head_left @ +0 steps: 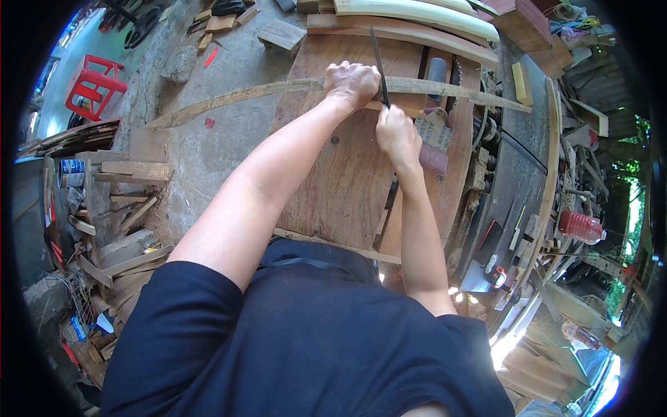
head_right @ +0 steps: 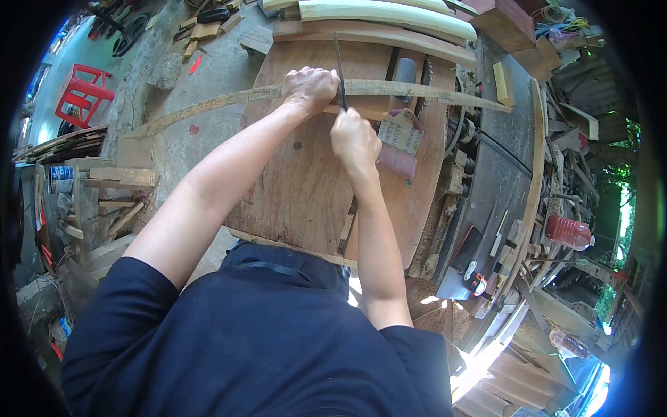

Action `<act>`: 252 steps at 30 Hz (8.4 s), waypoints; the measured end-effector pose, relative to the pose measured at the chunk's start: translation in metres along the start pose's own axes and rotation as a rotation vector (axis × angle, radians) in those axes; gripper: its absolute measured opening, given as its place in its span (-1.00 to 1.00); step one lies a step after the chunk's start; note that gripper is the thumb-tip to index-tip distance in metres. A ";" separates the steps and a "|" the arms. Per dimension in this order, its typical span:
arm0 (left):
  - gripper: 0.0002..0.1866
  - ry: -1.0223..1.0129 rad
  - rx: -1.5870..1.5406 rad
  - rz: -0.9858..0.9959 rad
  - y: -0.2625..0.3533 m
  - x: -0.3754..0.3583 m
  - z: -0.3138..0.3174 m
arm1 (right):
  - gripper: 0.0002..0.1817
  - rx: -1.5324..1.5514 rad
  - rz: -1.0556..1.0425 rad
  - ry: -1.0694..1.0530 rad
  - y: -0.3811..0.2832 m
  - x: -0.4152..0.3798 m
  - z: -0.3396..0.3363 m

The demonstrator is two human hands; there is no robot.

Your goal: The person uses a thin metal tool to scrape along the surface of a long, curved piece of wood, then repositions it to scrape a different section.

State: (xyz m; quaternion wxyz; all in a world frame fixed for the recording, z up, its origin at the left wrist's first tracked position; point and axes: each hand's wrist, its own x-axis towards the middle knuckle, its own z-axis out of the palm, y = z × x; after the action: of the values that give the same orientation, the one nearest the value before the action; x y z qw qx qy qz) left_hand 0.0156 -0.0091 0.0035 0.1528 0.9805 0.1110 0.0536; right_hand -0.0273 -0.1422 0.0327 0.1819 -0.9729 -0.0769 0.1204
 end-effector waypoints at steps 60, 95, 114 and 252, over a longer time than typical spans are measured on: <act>-0.50 -0.050 0.012 0.033 0.001 -0.003 -0.006 | -0.54 0.038 -0.017 -0.025 0.000 0.018 0.000; -0.50 -0.008 0.029 0.032 0.003 -0.002 -0.007 | -0.52 0.045 -0.010 -0.021 -0.002 0.021 -0.004; -0.49 0.020 -0.002 0.014 0.000 -0.001 -0.002 | -0.54 0.019 0.027 -0.049 0.003 -0.019 -0.007; -0.46 -0.019 0.030 -0.066 -0.039 0.007 -0.013 | -0.57 -0.004 -0.080 -0.088 -0.015 -0.022 0.008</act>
State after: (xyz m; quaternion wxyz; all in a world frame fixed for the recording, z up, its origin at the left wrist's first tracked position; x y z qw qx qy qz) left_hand 0.0127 0.0326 0.0037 0.1410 0.9789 0.1427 0.0376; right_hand -0.0519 -0.1297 0.0354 0.1812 -0.9632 -0.1239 0.1554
